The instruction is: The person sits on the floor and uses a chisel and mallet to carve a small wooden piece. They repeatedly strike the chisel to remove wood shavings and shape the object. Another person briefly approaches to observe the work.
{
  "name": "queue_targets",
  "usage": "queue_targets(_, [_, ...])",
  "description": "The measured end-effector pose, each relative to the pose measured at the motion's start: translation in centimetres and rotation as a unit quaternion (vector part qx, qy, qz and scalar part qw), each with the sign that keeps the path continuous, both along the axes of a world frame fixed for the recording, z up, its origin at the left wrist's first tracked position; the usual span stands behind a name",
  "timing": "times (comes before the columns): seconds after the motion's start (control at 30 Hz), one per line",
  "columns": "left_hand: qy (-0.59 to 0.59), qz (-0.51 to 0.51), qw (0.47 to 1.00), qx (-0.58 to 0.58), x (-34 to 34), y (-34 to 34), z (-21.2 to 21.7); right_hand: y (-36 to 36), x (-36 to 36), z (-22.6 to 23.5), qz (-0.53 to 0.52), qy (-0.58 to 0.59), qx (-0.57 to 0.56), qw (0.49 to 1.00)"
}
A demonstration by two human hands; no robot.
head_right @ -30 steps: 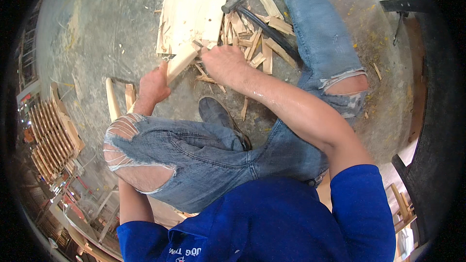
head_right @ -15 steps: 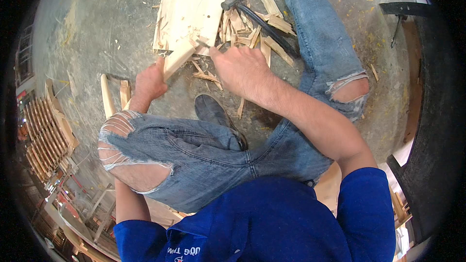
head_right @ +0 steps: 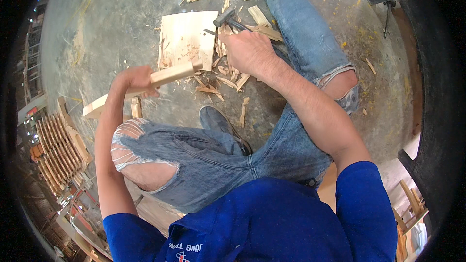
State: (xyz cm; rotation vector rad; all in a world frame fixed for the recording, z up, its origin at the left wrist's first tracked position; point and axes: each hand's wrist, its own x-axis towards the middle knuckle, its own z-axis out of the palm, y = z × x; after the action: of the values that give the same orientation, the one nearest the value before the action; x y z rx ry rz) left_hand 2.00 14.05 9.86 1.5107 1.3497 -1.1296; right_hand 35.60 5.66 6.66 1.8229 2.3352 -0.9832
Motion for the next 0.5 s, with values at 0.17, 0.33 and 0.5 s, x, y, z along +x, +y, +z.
queue_targets(0.17, [0.059, 0.143, 0.985, -0.079, 0.9, 2.9, -2.5, 0.1, -0.2, -0.3, 0.024, 0.014, -0.031, 0.999])
queue_targets(0.33, [-0.032, 0.296, 0.942, -0.152, -3.8, 2.6, -6.8, 0.2, 0.0, -1.7, 0.046, 0.008, -0.070, 0.996])
queue_targets(0.5, [-0.113, 0.175, 0.974, 0.091, -6.1, 0.5, -9.3, 0.0, -0.7, -2.6, 0.047, 0.040, -0.048, 0.997])
